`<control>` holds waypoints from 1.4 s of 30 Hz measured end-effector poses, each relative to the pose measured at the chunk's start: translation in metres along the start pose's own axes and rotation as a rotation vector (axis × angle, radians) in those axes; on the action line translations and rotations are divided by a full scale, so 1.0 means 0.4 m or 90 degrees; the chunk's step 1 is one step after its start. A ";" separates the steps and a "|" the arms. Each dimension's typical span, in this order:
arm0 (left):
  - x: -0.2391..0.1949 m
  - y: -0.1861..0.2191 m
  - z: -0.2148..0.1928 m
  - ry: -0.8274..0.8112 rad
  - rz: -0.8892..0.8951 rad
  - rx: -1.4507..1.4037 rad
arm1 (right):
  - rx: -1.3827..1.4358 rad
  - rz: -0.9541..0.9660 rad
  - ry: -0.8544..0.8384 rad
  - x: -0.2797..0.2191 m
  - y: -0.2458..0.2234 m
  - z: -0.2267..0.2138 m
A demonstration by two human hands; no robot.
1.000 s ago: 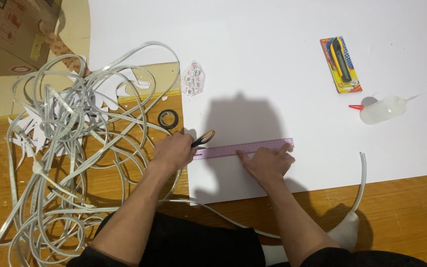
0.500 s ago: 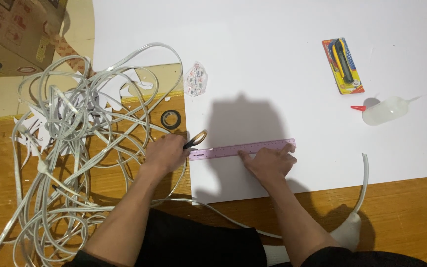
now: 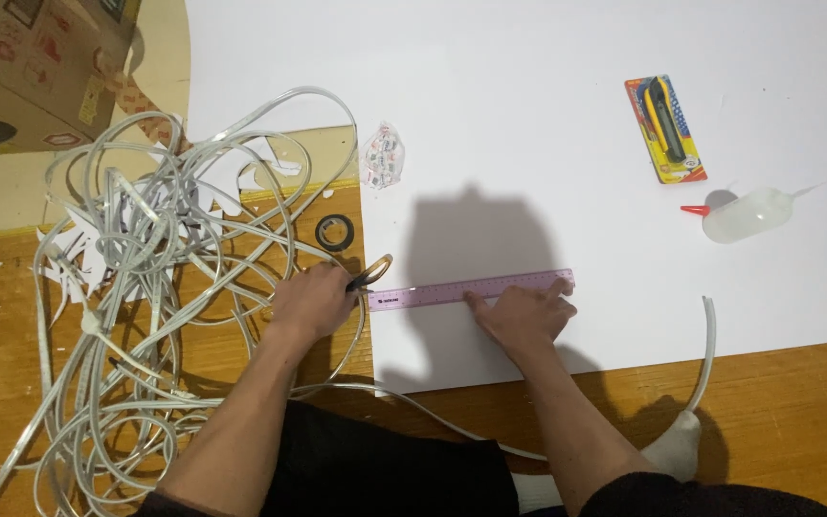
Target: The person sits on the floor and uses a ruler and scissors to cut a large white sheet. They then open a package containing a utility knife and use it to cut the sheet along the ruler's edge.
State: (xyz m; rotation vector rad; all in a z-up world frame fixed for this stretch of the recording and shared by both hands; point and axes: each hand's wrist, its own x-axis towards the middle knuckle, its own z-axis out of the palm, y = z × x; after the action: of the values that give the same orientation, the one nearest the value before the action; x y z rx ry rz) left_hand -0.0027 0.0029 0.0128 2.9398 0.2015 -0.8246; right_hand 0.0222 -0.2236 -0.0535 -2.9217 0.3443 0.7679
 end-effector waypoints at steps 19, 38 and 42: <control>-0.073 -0.030 0.010 0.214 -0.173 -0.384 | -0.034 -0.048 -0.029 0.026 0.012 0.009; 0.000 0.187 0.146 0.170 0.271 0.122 | 0.027 -0.082 0.139 0.040 0.033 0.073; 0.006 0.199 0.191 0.269 0.243 0.105 | 0.060 -0.069 0.220 0.051 0.030 0.108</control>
State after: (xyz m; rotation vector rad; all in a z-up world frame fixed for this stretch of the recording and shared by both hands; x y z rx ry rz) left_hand -0.0278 -0.0841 -0.0501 3.1135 -0.4112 -0.1733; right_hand 0.0163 -0.2323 -0.1015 -2.9454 0.2390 0.2226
